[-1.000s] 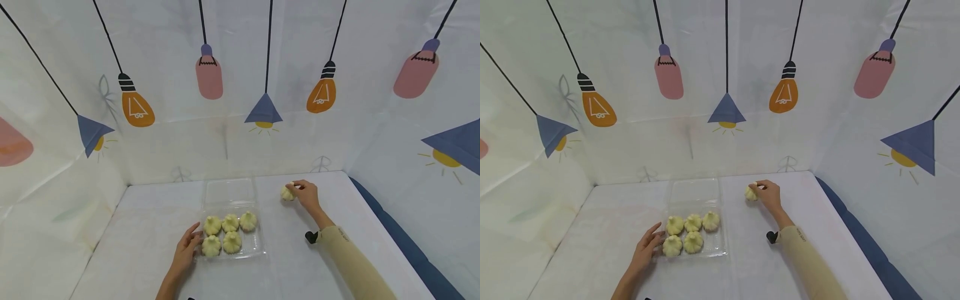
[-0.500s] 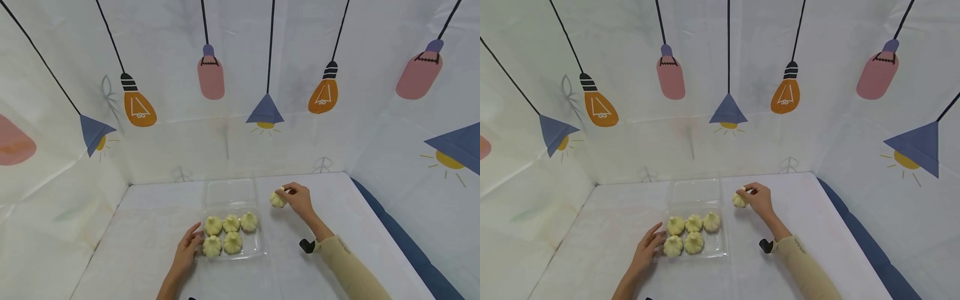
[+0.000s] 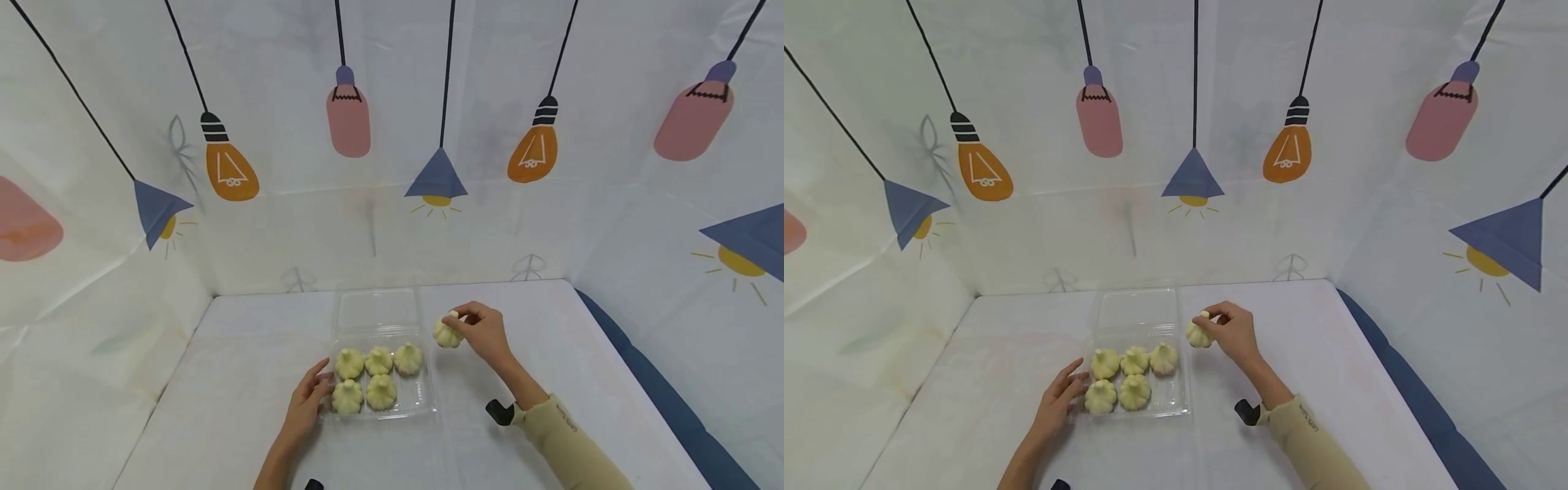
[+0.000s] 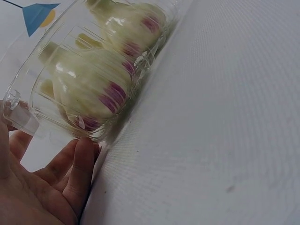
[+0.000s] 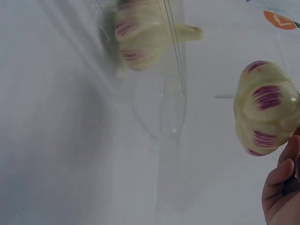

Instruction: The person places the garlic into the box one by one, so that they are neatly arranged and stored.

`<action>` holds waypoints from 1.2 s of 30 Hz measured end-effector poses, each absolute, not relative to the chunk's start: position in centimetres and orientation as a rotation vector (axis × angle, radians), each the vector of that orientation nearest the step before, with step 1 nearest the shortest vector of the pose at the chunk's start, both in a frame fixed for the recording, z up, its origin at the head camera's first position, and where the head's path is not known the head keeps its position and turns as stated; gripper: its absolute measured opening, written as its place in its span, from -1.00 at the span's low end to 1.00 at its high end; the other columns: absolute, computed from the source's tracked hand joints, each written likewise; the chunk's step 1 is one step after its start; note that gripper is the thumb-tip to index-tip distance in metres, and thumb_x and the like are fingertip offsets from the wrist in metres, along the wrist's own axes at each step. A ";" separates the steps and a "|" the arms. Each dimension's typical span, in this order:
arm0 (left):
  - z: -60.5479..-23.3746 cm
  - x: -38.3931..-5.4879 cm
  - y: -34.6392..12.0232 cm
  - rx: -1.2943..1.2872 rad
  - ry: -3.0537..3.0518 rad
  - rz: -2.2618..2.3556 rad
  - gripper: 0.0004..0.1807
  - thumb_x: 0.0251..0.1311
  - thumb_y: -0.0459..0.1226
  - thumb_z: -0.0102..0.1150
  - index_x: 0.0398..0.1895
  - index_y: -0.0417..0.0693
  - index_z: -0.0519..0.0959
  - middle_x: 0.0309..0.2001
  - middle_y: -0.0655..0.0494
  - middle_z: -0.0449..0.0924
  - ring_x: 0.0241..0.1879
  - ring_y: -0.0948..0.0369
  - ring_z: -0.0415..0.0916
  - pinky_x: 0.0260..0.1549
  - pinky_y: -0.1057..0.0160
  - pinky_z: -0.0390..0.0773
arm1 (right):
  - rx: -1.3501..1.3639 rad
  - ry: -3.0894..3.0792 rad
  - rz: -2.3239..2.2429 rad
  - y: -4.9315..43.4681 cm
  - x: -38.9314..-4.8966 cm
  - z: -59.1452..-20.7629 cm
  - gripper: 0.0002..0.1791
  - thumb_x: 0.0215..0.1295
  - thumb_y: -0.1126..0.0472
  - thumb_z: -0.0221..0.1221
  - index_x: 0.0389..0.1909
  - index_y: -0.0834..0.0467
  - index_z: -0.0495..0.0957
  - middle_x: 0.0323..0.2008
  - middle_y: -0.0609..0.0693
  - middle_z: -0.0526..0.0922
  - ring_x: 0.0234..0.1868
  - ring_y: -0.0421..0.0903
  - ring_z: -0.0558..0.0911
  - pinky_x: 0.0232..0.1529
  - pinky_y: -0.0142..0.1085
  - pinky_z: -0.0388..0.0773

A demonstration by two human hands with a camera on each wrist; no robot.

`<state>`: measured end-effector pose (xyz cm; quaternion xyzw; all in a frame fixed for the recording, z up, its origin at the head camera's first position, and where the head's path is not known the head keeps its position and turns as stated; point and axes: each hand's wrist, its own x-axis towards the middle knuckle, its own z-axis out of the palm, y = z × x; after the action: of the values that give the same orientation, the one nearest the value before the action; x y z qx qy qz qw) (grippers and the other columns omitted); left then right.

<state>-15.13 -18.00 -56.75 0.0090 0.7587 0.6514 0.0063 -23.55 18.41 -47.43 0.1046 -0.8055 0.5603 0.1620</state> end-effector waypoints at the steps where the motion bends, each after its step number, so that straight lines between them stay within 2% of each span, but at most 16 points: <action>1: -56.7 -15.1 -18.0 0.029 2.375 2.040 -0.49 0.50 -0.19 -0.09 0.45 -0.10 0.22 0.17 -0.32 0.42 0.02 -0.06 0.51 -0.28 0.17 0.54 | 0.307 -2.294 1.598 18.3 -23.4 -47.5 -0.82 -0.01 0.17 0.49 -0.40 0.11 0.71 -0.57 0.03 0.58 -0.62 -0.18 0.38 -0.66 -0.39 0.30; 8: -56.9 -15.1 -17.9 0.033 2.380 2.030 -0.48 0.50 -0.23 -0.10 0.45 -0.14 0.19 0.18 -0.33 0.41 0.02 -0.06 0.51 -0.31 0.18 0.53 | 0.356 -2.267 1.611 17.5 -22.5 -47.5 -0.84 -0.02 0.19 0.50 -0.42 0.09 0.71 -0.53 -0.07 0.60 -0.60 -0.18 0.39 -0.61 -0.40 0.32; 16: -56.7 -15.2 -17.9 0.007 2.403 2.004 -0.50 0.50 -0.20 -0.10 0.44 -0.07 0.24 0.17 -0.29 0.42 0.02 -0.05 0.50 -0.27 0.17 0.52 | 0.373 -2.266 1.654 16.6 -21.3 -47.6 -0.84 -0.01 0.21 0.49 -0.41 0.10 0.71 -0.54 -0.09 0.59 -0.58 -0.19 0.40 -0.60 -0.40 0.33; 24: -56.9 -15.2 -17.9 -0.001 2.438 1.995 -0.54 0.50 -0.23 -0.11 0.42 -0.04 0.27 0.14 -0.28 0.45 -0.02 -0.05 0.52 -0.32 0.19 0.52 | 0.411 -2.322 1.650 14.9 -18.5 -44.7 -0.86 0.03 0.38 0.43 -0.39 0.28 0.68 -0.53 0.03 0.59 -0.56 -0.14 0.41 -0.57 -0.41 0.35; 36: -57.2 -15.4 -18.0 0.009 2.419 2.015 -0.54 0.50 -0.23 -0.10 0.42 -0.03 0.28 0.13 -0.27 0.46 -0.03 -0.01 0.53 -0.31 0.18 0.53 | 0.459 -2.318 1.685 13.9 -17.7 -45.6 -0.84 0.00 0.38 0.44 -0.39 0.30 0.68 -0.53 0.03 0.59 -0.56 -0.15 0.42 -0.56 -0.43 0.34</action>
<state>-15.36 -17.97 -57.22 0.0027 0.7683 0.6401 -0.0035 -17.72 13.88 -45.60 0.1570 -0.7931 0.5763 0.1195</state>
